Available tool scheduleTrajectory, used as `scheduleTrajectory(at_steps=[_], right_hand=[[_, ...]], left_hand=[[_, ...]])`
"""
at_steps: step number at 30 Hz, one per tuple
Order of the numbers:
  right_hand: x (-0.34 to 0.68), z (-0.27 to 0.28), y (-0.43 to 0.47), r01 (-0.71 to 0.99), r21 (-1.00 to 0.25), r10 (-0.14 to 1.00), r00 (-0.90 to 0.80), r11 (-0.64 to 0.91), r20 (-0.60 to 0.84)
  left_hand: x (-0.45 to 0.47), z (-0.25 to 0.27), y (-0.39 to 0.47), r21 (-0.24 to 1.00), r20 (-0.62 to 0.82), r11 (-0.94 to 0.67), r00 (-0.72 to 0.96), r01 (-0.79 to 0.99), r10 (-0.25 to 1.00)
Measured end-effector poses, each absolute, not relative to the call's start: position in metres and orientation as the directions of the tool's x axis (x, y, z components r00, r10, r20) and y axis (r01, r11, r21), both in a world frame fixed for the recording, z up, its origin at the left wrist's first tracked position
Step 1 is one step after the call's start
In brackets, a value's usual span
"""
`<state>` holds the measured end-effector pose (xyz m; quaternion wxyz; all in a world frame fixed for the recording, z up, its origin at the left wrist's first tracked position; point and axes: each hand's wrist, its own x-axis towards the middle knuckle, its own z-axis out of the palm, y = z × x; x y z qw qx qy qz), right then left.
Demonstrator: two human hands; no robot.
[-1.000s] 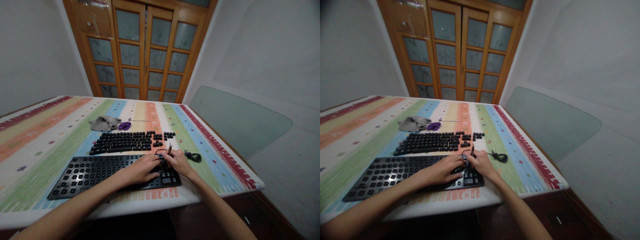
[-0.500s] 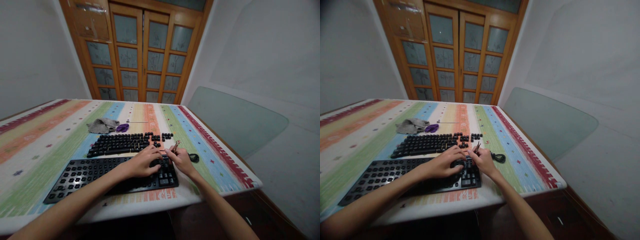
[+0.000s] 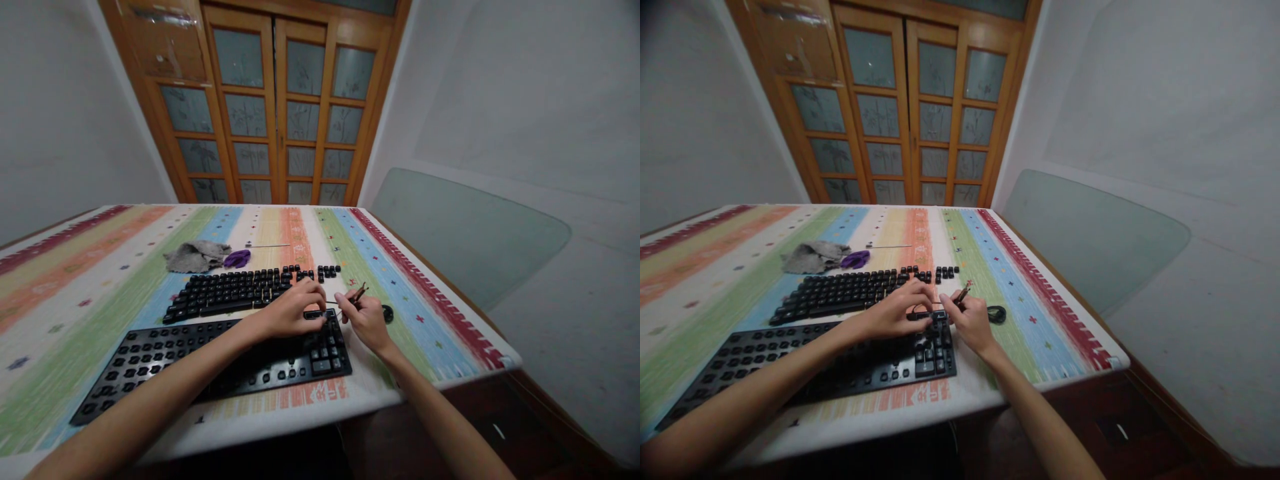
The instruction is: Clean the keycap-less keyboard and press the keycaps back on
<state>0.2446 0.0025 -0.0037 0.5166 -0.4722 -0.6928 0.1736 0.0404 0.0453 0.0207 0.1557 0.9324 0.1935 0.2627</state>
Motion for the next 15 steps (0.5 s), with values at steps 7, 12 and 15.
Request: scheduleTrajectory(at_steps=[7,12,15], right_hand=[[0.252,-0.011,0.007,0.426,-0.796,0.836,0.145,0.43,0.529],[0.252,-0.012,0.005,0.413,-0.809,0.833,0.18,0.418,0.523],[0.252,-0.012,0.004,0.426,-0.801,0.824,0.19,0.421,0.534]], left_hand=[[0.064,0.01,0.098,0.221,0.494,-0.873,0.722,0.435,0.485],[0.086,-0.001,0.122,0.081,0.403,-0.837,0.75,0.542,0.525],[0.094,-0.005,0.127,0.072,0.388,-0.831,0.752,0.552,0.533]])
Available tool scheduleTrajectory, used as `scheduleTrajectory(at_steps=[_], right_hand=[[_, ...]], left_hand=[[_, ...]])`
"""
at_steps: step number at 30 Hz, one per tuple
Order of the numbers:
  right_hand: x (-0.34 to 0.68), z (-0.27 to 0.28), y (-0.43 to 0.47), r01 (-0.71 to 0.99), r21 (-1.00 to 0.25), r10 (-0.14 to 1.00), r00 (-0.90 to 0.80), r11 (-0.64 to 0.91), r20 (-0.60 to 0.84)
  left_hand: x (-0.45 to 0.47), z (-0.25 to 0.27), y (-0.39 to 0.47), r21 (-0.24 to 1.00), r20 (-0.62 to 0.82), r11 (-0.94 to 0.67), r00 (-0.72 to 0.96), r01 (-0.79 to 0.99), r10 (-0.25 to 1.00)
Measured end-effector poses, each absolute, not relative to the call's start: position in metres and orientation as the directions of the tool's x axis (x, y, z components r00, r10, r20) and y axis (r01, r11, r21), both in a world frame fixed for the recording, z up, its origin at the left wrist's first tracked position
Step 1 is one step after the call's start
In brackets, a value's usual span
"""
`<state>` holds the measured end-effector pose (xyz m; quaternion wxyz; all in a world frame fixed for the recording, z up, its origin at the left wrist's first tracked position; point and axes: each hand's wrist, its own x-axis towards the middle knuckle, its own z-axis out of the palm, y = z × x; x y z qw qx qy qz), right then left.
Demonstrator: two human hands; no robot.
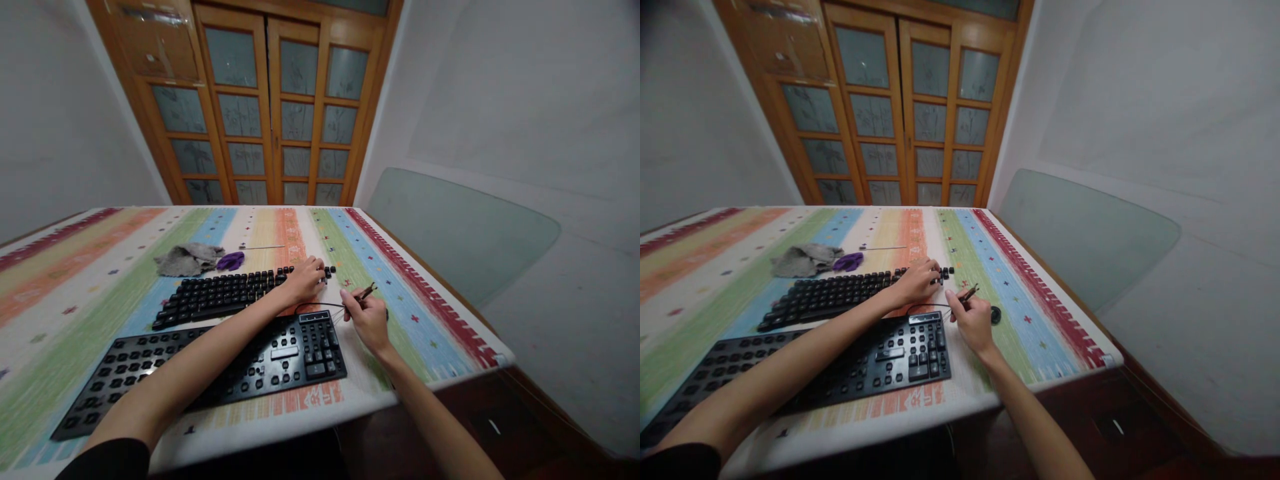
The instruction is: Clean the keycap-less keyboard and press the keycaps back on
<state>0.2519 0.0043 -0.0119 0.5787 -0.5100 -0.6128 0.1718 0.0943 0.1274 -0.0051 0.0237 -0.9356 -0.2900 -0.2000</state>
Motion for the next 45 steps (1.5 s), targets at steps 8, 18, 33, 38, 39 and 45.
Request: scheduleTrajectory(at_steps=[8,18,33,38,39,45], right_hand=[[0.252,-0.009,0.002,0.443,-0.785,0.817,0.174,0.434,0.55],[0.253,-0.009,0.001,0.456,-0.766,0.814,0.138,0.453,0.564],[0.256,-0.015,-0.004,0.446,-0.736,0.816,0.024,0.509,0.578],[0.257,-0.022,-0.011,0.461,-0.691,0.797,-0.061,0.557,0.601],[0.258,-0.024,-0.012,0.458,-0.691,0.796,-0.066,0.559,0.601],[0.257,-0.029,-0.015,0.416,-0.723,0.81,-0.058,0.551,0.584]], left_hand=[[0.1,-0.01,0.132,0.061,0.355,-0.826,0.762,0.56,0.542],[0.099,-0.012,0.135,0.032,0.327,-0.815,0.764,0.579,0.556],[0.075,0.0,0.109,0.066,0.357,-0.828,0.761,0.557,0.541],[0.05,-0.001,0.069,0.211,0.347,-0.895,0.826,0.394,0.445],[0.046,-0.001,0.06,0.224,0.334,-0.903,0.842,0.367,0.424],[0.028,-0.005,0.031,0.324,0.324,-0.894,0.852,0.309,0.411]])
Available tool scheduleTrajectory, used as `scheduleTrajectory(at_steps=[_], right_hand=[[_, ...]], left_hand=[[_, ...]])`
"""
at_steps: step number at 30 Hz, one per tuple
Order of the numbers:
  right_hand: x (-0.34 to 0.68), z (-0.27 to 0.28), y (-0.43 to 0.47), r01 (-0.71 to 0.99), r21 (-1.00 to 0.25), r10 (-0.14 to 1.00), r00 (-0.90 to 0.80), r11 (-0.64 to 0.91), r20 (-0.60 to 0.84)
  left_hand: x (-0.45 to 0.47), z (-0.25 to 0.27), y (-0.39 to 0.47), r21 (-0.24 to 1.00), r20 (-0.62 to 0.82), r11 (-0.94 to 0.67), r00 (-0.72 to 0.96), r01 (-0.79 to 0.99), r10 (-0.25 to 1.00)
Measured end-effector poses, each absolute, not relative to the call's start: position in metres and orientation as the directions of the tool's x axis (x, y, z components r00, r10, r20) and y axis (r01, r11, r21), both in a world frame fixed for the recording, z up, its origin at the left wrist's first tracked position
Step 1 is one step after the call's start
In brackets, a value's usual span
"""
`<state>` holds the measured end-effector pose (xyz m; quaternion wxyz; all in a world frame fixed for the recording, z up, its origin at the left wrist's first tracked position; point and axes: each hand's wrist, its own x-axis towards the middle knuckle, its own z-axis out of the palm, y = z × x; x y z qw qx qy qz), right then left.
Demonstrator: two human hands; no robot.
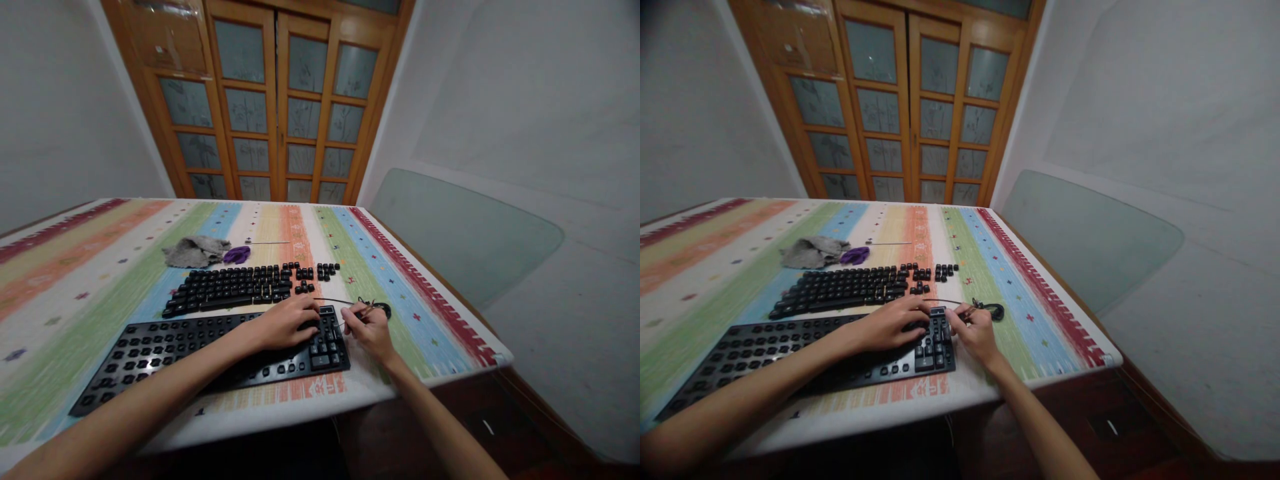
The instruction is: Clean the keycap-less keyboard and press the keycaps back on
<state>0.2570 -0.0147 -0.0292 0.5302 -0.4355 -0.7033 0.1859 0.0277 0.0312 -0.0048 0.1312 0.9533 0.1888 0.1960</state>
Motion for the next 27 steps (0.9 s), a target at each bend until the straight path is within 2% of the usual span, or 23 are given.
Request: scheduleTrajectory(at_steps=[5,12,24,27], right_hand=[[0.25,-0.028,-0.016,0.445,-0.697,0.801,-0.086,0.562,0.592],[0.243,-0.026,-0.017,0.496,-0.638,0.773,-0.118,0.589,0.623],[0.233,-0.018,-0.019,0.592,-0.343,0.61,-0.336,0.729,0.718],[0.233,-0.012,-0.013,0.619,-0.348,0.648,-0.36,0.704,0.671]], left_hand=[[0.024,-0.012,0.029,0.344,0.376,-0.894,0.83,0.288,0.412],[0.026,-0.012,0.029,0.35,0.352,-0.888,0.836,0.299,0.421],[0.026,-0.015,0.03,0.354,0.369,-0.892,0.834,0.283,0.411],[0.026,-0.014,0.03,0.347,0.36,-0.894,0.839,0.284,0.407]])
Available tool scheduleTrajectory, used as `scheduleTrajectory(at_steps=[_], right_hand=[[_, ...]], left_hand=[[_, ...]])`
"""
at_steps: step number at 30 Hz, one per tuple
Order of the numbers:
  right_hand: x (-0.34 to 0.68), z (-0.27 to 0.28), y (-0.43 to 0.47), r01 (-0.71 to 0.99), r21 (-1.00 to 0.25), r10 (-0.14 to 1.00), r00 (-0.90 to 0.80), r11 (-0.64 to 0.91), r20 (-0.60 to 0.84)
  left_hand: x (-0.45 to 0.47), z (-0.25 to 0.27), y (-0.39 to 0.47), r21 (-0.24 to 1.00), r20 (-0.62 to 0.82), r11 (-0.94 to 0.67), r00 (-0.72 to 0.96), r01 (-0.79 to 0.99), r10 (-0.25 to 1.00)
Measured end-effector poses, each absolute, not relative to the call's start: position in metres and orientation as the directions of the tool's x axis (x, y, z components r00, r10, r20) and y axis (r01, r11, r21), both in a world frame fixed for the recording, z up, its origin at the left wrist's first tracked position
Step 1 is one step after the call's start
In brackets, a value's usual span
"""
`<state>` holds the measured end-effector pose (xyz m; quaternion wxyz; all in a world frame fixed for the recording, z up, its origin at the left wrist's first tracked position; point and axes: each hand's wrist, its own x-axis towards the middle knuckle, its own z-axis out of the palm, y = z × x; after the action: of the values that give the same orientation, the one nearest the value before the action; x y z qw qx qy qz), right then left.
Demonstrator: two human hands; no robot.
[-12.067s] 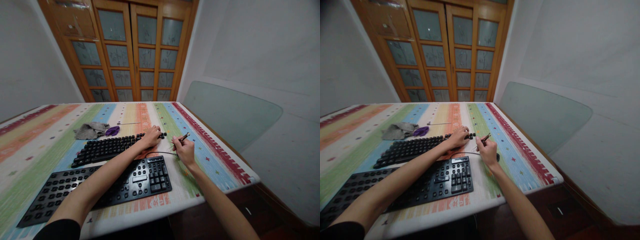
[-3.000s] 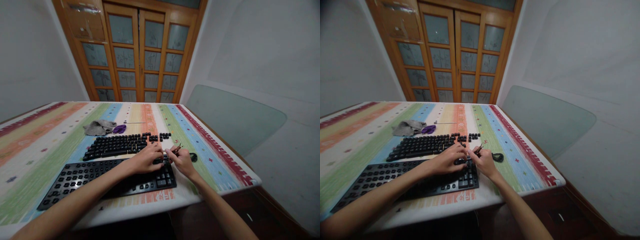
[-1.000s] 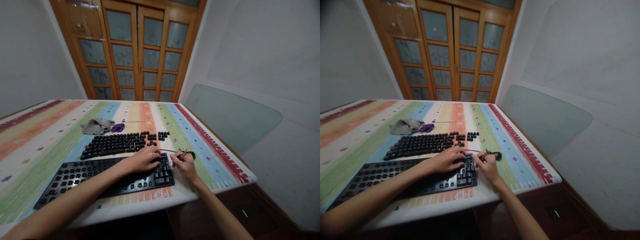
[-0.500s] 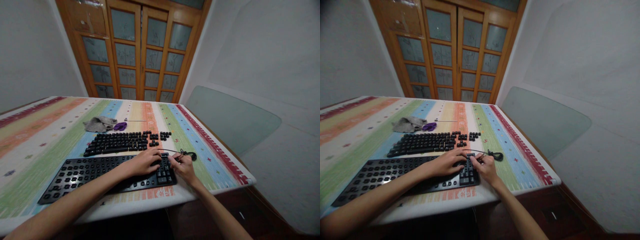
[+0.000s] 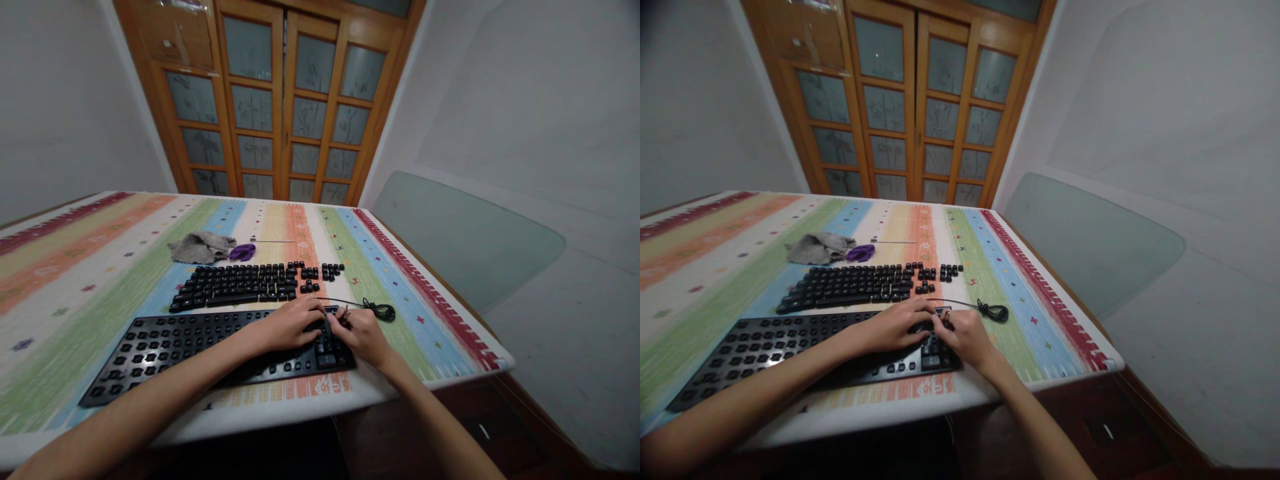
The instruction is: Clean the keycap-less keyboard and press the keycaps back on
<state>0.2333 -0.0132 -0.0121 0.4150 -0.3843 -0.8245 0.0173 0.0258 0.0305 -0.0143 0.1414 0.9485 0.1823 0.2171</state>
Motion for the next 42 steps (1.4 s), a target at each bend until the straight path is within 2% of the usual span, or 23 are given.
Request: scheduleTrajectory(at_steps=[4,14,20,26,34,39,42], right_hand=[[0.234,-0.006,-0.002,0.608,-0.511,0.779,-0.326,0.607,0.536],[0.237,-0.016,0.012,0.52,-0.763,0.923,-0.183,0.384,0.339],[0.242,-0.012,0.012,0.46,-0.792,0.914,-0.152,0.401,0.375],[0.244,-0.002,0.006,0.466,-0.749,0.873,-0.124,0.471,0.472],[0.246,0.002,0.002,0.426,-0.739,0.84,-0.108,0.522,0.531],[0.251,-0.001,0.001,0.384,-0.751,0.835,-0.11,0.537,0.54],[0.253,-0.002,0.001,0.374,-0.764,0.84,-0.087,0.526,0.535]], left_hand=[[0.026,-0.013,0.032,0.349,0.323,-0.881,0.842,0.319,0.432],[0.027,-0.01,0.032,0.359,0.298,-0.876,0.85,0.323,0.435],[0.031,0.001,0.032,0.396,0.317,-0.863,0.836,0.313,0.448],[0.045,0.01,0.031,0.474,0.376,-0.848,0.816,0.239,0.44],[0.058,0.009,0.038,0.598,0.335,-0.767,0.796,0.235,0.505],[0.059,0.008,0.046,0.7,0.334,-0.698,0.794,0.153,0.508],[0.058,0.009,0.05,0.71,0.364,-0.693,0.779,0.124,0.511]])
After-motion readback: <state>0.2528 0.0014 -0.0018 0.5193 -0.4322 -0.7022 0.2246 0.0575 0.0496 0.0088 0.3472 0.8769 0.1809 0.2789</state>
